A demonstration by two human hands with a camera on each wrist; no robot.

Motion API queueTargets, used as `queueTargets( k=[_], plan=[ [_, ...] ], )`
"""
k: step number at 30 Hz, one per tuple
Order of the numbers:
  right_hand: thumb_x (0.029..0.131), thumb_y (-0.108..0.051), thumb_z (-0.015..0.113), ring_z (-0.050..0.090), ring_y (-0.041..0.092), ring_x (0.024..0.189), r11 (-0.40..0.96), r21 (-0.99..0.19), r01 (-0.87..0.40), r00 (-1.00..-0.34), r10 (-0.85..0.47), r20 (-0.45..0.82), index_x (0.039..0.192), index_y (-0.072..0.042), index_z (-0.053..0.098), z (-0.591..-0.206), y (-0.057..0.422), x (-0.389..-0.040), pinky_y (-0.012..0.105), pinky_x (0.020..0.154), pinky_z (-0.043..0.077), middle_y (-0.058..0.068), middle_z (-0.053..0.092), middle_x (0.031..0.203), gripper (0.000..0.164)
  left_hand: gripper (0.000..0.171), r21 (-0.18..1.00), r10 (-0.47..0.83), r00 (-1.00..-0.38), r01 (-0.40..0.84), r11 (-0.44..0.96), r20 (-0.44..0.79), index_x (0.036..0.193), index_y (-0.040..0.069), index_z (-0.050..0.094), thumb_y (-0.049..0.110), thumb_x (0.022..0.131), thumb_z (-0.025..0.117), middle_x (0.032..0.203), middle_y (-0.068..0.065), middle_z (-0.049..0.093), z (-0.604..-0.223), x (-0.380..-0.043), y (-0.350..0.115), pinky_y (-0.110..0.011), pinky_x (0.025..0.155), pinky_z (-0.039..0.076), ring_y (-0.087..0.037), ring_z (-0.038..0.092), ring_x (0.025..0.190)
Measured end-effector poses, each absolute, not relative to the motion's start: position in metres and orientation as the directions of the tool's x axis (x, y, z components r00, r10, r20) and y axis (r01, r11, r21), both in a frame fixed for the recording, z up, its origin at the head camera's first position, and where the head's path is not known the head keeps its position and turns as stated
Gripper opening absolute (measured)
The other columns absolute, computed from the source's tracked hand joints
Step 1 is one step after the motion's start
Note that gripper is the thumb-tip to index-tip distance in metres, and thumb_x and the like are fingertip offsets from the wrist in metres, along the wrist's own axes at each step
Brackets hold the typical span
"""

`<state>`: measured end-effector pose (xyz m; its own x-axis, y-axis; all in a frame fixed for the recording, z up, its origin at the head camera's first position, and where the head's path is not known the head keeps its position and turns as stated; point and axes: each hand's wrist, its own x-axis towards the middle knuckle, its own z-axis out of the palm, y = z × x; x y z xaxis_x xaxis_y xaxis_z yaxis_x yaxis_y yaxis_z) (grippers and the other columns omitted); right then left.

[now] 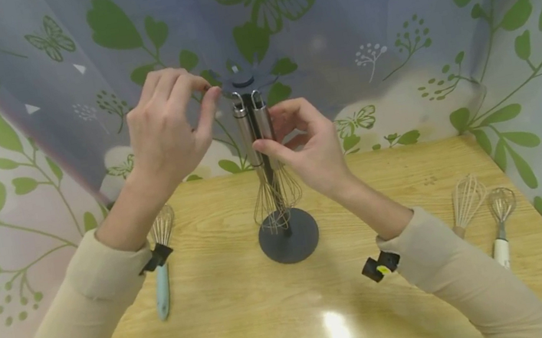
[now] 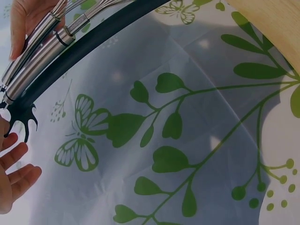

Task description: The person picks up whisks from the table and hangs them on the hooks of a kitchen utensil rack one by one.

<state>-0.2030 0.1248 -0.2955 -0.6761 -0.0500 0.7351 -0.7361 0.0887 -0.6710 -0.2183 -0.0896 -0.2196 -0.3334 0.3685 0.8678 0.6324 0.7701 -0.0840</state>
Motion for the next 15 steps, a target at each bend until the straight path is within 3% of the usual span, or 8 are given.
queueTargets(
  k=[7,15],
  plan=[
    [0.08,0.016,0.08,0.065,0.002,0.079,0.096,-0.682,-0.725,-0.688,-0.054,0.724,0.12,0.015,0.057,-0.296,0.127,-0.201,0.017,0.062,0.057,-0.021,0.066,0.09,0.046,0.037,-0.069,0.363,-0.35,0.631,0.773,0.864,0.099,0.005,0.073,0.034,0.112,0.053,0.1,-0.012,0.072,-0.22,-0.218,-0.089,-0.041,0.062,0.061,-0.032,0.067,0.108],
    [0.08,0.016,0.08,0.068,0.003,0.08,0.119,-0.689,-0.715,-0.699,-0.087,0.71,0.122,0.012,0.06,-0.298,0.14,-0.198,0.017,0.067,0.058,-0.011,0.069,0.092,0.047,0.038,-0.056,0.355,-0.361,0.628,0.776,0.863,0.099,0.006,0.073,0.034,0.112,0.052,0.1,-0.012,0.072,-0.221,-0.217,-0.088,-0.041,0.059,0.059,-0.032,0.066,0.108]
  ],
)
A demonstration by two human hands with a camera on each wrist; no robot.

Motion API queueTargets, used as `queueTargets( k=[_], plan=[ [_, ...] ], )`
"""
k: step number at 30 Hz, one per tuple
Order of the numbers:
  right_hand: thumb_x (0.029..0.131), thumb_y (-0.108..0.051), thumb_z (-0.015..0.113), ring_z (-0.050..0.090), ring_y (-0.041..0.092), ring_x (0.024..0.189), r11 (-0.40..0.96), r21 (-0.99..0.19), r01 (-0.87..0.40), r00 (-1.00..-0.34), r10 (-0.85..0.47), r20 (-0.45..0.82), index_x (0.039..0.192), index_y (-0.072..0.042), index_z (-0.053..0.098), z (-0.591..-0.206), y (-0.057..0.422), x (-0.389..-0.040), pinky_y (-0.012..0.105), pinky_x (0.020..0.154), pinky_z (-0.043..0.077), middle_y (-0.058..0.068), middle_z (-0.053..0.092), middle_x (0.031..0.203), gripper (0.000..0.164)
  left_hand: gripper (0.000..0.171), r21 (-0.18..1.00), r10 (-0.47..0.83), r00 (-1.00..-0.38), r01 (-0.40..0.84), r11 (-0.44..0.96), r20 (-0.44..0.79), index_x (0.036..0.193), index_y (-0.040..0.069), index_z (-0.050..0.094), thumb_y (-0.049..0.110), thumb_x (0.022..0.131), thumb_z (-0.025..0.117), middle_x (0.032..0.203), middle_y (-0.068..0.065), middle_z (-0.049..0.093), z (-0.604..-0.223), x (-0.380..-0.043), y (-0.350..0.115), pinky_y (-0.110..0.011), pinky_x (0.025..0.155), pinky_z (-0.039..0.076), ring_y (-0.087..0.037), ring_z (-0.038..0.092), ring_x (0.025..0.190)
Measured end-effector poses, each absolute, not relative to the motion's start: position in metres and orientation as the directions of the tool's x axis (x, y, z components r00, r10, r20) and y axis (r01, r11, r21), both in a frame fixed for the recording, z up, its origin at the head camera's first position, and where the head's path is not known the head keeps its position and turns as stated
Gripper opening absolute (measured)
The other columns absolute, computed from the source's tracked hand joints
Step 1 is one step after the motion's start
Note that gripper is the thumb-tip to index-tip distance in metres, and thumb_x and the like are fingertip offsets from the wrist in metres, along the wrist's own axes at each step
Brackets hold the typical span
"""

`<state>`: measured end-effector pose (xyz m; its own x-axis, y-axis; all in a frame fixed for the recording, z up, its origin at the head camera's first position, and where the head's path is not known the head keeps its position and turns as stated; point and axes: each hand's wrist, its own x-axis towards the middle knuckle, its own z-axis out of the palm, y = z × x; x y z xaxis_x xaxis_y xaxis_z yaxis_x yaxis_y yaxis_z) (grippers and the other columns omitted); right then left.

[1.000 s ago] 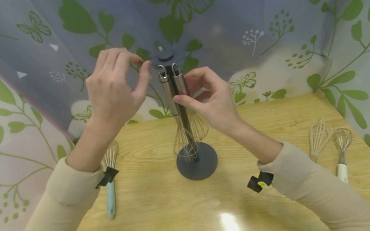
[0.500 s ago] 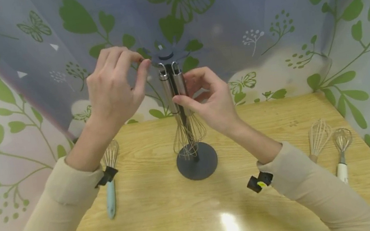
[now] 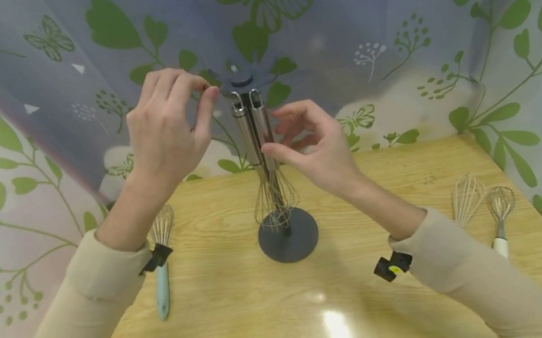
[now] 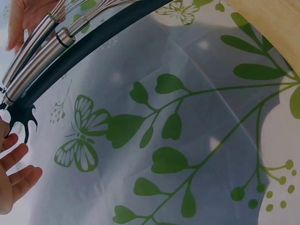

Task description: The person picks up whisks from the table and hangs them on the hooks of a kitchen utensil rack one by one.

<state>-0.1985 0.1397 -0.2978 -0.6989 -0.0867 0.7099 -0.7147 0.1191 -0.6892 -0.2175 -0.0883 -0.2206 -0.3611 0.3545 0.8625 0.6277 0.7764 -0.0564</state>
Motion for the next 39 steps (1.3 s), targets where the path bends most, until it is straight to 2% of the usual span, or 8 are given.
queueTargets(
  k=[5,11,16,28,39],
  plan=[
    [0.079,0.017,0.08,0.067,0.003,0.08,0.156,-0.684,-0.713,-0.701,-0.127,0.702,0.121,0.012,0.062,-0.3,0.152,-0.194,0.016,0.067,0.058,-0.019,0.067,0.095,0.046,0.038,-0.06,0.356,-0.356,0.63,0.774,0.864,0.099,0.006,0.073,0.034,0.112,0.052,0.1,-0.012,0.072,-0.221,-0.218,-0.088,-0.04,0.057,0.058,-0.033,0.066,0.107],
    [0.079,0.015,0.081,0.066,0.001,0.078,0.22,-0.689,-0.691,-0.722,-0.162,0.673,0.121,0.011,0.064,-0.303,0.167,-0.187,0.015,0.068,0.058,-0.02,0.066,0.094,0.045,0.036,-0.055,0.353,-0.354,0.634,0.771,0.866,0.098,0.006,0.073,0.032,0.112,0.053,0.1,-0.012,0.071,-0.221,-0.218,-0.088,-0.04,0.056,0.057,-0.033,0.066,0.107],
    [0.079,0.013,0.082,0.066,0.002,0.079,0.279,-0.681,-0.678,-0.735,-0.211,0.645,0.119,0.007,0.067,-0.306,0.178,-0.181,0.015,0.069,0.058,-0.015,0.066,0.092,0.042,0.035,-0.044,0.346,-0.357,0.638,0.769,0.868,0.097,0.006,0.073,0.031,0.111,0.054,0.099,-0.012,0.071,-0.221,-0.218,-0.088,-0.04,0.055,0.056,-0.032,0.066,0.106],
    [0.075,0.012,0.085,0.066,-0.001,0.082,0.421,-0.583,-0.695,-0.715,-0.323,0.62,0.118,0.0,0.071,-0.322,0.219,-0.175,0.011,0.072,0.058,-0.022,0.066,0.098,0.047,0.036,-0.046,0.353,-0.361,0.641,0.767,0.863,0.099,0.007,0.073,0.033,0.112,0.052,0.1,-0.011,0.071,-0.221,-0.218,-0.089,-0.04,0.054,0.056,-0.031,0.066,0.106],
    [0.073,0.008,0.087,0.065,0.001,0.084,0.525,-0.451,-0.722,-0.684,-0.439,0.583,0.122,-0.005,0.071,-0.338,0.26,-0.172,0.011,0.074,0.057,-0.005,0.07,0.098,0.053,0.036,-0.048,0.358,-0.356,0.647,0.761,0.863,0.1,0.006,0.073,0.033,0.112,0.052,0.1,-0.012,0.071,-0.222,-0.22,-0.089,-0.039,0.055,0.057,-0.032,0.066,0.105]
  ],
)
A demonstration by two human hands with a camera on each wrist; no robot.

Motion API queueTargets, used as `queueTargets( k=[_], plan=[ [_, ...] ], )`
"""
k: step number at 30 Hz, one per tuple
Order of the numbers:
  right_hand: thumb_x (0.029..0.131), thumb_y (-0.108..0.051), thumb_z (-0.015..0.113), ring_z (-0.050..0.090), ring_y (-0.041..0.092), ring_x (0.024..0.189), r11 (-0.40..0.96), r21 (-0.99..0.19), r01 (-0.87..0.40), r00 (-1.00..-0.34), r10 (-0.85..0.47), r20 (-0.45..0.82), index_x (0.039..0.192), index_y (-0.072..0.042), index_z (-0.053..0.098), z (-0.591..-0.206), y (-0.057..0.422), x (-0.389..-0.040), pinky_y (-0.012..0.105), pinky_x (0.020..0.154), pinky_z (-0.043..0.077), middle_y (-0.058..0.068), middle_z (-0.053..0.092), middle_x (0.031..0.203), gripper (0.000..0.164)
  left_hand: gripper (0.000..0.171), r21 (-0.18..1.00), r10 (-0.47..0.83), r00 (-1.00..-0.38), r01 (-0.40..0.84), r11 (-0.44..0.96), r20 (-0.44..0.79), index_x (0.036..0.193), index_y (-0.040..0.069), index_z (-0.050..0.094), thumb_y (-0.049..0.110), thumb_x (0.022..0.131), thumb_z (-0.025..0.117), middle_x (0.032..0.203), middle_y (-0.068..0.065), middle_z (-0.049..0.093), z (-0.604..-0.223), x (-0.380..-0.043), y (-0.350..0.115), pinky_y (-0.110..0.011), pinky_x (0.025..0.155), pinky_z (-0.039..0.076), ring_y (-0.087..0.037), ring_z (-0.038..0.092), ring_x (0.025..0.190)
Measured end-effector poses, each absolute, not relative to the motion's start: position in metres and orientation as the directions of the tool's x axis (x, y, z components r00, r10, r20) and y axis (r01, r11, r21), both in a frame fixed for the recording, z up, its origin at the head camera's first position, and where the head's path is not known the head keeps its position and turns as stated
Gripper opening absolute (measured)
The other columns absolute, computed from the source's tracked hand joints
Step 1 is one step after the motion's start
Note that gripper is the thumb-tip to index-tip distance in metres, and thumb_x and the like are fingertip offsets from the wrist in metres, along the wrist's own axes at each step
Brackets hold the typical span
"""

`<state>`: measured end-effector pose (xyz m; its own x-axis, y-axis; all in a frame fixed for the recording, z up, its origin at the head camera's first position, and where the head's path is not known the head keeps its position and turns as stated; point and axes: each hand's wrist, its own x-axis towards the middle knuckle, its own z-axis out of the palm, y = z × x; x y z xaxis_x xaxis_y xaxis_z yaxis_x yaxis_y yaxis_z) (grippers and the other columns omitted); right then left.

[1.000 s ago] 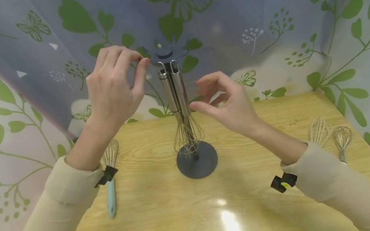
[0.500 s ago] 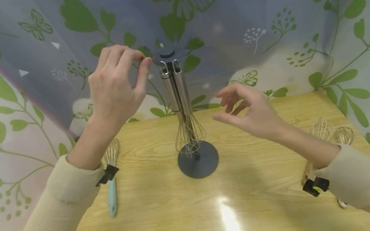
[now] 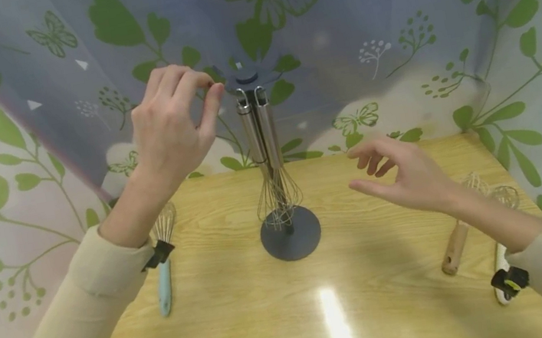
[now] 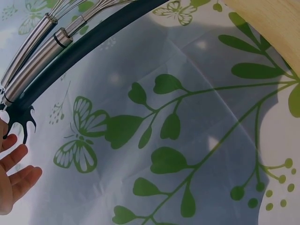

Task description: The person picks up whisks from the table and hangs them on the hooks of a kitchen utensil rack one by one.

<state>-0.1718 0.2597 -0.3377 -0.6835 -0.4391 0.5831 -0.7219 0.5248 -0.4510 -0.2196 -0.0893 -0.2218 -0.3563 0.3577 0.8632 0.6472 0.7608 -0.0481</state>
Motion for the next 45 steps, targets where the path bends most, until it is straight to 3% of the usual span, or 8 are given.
queueTargets(
  k=[10,19,23,28,33,45],
  plan=[
    [0.075,0.0,0.085,0.063,0.0,0.089,0.579,-0.342,-0.74,-0.655,-0.504,0.563,0.122,-0.009,0.072,-0.352,0.292,-0.163,0.008,0.08,0.054,-0.004,0.071,0.099,0.049,0.036,-0.033,0.356,-0.373,0.649,0.76,0.857,0.101,0.006,0.074,0.034,0.112,0.052,0.1,-0.011,0.071,-0.221,-0.219,-0.087,-0.039,0.058,0.059,-0.032,0.066,0.106],
    [0.084,-0.031,0.085,0.063,0.008,0.082,0.63,-0.162,-0.759,-0.582,-0.548,0.601,0.114,-0.012,0.075,-0.383,0.338,-0.16,0.017,0.073,0.051,-0.005,0.072,0.095,0.036,0.036,-0.032,0.354,-0.375,0.646,0.763,0.857,0.101,0.006,0.074,0.034,0.112,0.053,0.1,-0.011,0.071,-0.222,-0.219,-0.088,-0.039,0.056,0.058,-0.032,0.066,0.105],
    [0.08,-0.033,0.087,0.064,0.01,0.077,0.685,-0.092,-0.723,-0.602,-0.559,0.57,0.11,-0.013,0.076,-0.399,0.357,-0.153,0.017,0.066,0.05,-0.006,0.071,0.093,0.038,0.036,-0.039,0.355,-0.368,0.645,0.763,0.859,0.101,0.007,0.074,0.034,0.112,0.053,0.099,-0.011,0.071,-0.222,-0.219,-0.089,-0.04,0.056,0.057,-0.032,0.066,0.105],
    [0.083,-0.039,0.085,0.064,0.009,0.071,0.72,-0.035,-0.693,-0.618,-0.568,0.544,0.106,-0.014,0.076,-0.417,0.374,-0.144,0.015,0.056,0.047,-0.006,0.071,0.089,0.036,0.037,-0.045,0.353,-0.36,0.643,0.765,0.863,0.101,0.006,0.074,0.034,0.112,0.052,0.098,-0.011,0.071,-0.222,-0.219,-0.089,-0.04,0.055,0.057,-0.032,0.066,0.105],
    [0.075,-0.036,0.09,0.065,0.009,0.069,0.751,-0.004,-0.661,-0.662,-0.581,0.473,0.107,-0.016,0.075,-0.43,0.386,-0.134,0.015,0.048,0.042,-0.006,0.07,0.09,0.041,0.036,-0.043,0.351,-0.361,0.642,0.766,0.864,0.1,0.006,0.074,0.033,0.112,0.052,0.098,-0.012,0.071,-0.222,-0.219,-0.089,-0.04,0.056,0.058,-0.032,0.066,0.104],
    [0.072,-0.039,0.093,0.068,0.019,0.084,0.783,0.011,-0.623,-0.743,-0.595,0.307,0.112,-0.017,0.076,-0.459,0.404,-0.117,0.034,0.062,0.058,-0.003,0.071,0.106,0.048,0.036,-0.038,0.356,-0.37,0.646,0.763,0.858,0.101,0.007,0.074,0.033,0.112,0.052,0.099,-0.011,0.07,-0.221,-0.217,-0.089,-0.04,0.056,0.057,-0.032,0.066,0.104]
  ],
)
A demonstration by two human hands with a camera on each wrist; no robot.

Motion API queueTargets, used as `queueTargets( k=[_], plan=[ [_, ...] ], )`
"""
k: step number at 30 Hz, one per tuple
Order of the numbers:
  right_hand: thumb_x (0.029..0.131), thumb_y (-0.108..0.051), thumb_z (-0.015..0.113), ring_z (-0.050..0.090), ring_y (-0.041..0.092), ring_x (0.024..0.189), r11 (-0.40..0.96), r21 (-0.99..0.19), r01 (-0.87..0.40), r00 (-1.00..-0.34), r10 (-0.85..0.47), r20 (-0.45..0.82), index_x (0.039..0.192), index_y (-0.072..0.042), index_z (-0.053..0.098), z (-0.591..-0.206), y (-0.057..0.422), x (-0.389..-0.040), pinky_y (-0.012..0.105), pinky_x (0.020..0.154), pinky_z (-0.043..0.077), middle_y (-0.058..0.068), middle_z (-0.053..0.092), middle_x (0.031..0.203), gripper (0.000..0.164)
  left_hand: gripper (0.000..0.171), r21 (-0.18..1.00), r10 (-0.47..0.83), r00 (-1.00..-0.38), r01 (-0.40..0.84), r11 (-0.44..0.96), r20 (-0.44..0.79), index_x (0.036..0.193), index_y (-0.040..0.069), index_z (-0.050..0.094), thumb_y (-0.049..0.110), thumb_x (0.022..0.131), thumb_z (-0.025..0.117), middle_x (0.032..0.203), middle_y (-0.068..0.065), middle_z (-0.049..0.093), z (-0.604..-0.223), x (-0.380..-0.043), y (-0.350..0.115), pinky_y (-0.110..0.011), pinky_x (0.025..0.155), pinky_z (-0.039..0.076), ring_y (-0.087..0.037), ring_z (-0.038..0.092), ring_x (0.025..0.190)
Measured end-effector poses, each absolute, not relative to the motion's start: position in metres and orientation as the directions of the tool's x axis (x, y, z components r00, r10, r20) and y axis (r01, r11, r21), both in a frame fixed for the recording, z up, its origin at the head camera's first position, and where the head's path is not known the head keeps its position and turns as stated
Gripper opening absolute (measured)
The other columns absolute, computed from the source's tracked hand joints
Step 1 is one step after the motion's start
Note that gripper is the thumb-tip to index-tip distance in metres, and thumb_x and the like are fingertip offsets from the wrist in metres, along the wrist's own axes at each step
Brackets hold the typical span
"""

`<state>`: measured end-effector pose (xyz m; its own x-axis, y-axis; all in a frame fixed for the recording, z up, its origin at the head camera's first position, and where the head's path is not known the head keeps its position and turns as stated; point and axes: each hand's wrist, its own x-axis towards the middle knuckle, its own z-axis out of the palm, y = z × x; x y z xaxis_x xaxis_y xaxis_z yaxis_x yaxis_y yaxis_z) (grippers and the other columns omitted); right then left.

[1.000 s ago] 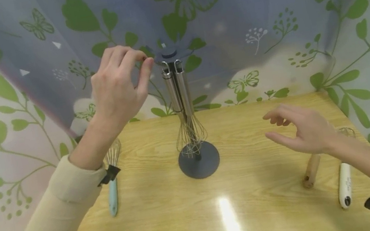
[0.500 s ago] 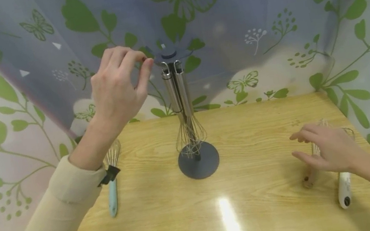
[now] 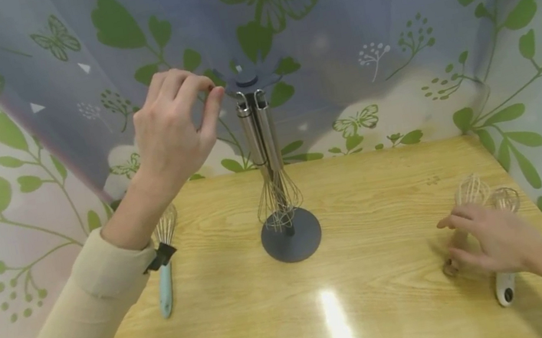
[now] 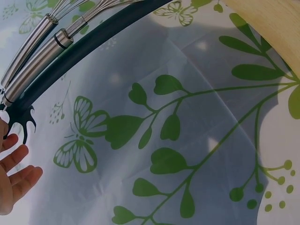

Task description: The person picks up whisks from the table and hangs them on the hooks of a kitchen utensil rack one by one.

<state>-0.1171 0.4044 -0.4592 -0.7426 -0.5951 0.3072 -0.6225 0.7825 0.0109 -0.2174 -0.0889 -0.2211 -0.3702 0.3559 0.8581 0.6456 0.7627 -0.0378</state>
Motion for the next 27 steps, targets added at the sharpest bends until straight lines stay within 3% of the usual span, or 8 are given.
queueTargets(
  k=[9,13,20,27],
  plan=[
    [0.06,-0.033,0.095,0.067,0.019,0.086,0.767,0.049,-0.64,-0.72,-0.62,0.312,0.103,-0.024,0.075,-0.472,0.414,-0.115,0.038,0.066,0.06,-0.005,0.069,0.102,0.049,0.035,-0.031,0.349,-0.372,0.645,0.764,0.86,0.101,0.006,0.074,0.033,0.111,0.053,0.099,-0.011,0.07,-0.222,-0.219,-0.088,-0.039,0.055,0.057,-0.033,0.066,0.103],
    [0.057,-0.038,0.095,0.069,0.022,0.086,0.765,0.05,-0.642,-0.721,-0.624,0.3,0.105,-0.023,0.075,-0.476,0.418,-0.113,0.037,0.064,0.06,-0.004,0.07,0.102,0.053,0.036,-0.034,0.348,-0.368,0.644,0.764,0.862,0.101,0.006,0.074,0.033,0.111,0.053,0.099,-0.011,0.07,-0.222,-0.219,-0.088,-0.039,0.054,0.056,-0.032,0.066,0.103],
    [0.054,-0.03,0.095,0.066,0.016,0.087,0.727,0.041,-0.686,-0.678,-0.658,0.329,0.1,-0.029,0.073,-0.486,0.421,-0.114,0.034,0.065,0.057,-0.012,0.066,0.1,0.052,0.036,-0.036,0.348,-0.364,0.644,0.764,0.864,0.1,0.006,0.073,0.033,0.112,0.052,0.099,-0.011,0.07,-0.222,-0.219,-0.087,-0.04,0.055,0.056,-0.033,0.065,0.102],
    [0.054,-0.031,0.096,0.065,0.016,0.088,0.706,0.056,-0.706,-0.651,-0.679,0.339,0.101,-0.027,0.074,-0.493,0.424,-0.117,0.036,0.068,0.058,-0.012,0.065,0.101,0.052,0.035,-0.023,0.346,-0.373,0.651,0.759,0.861,0.101,0.006,0.073,0.032,0.112,0.052,0.098,-0.011,0.07,-0.222,-0.219,-0.087,-0.04,0.055,0.056,-0.032,0.065,0.101]
  ],
)
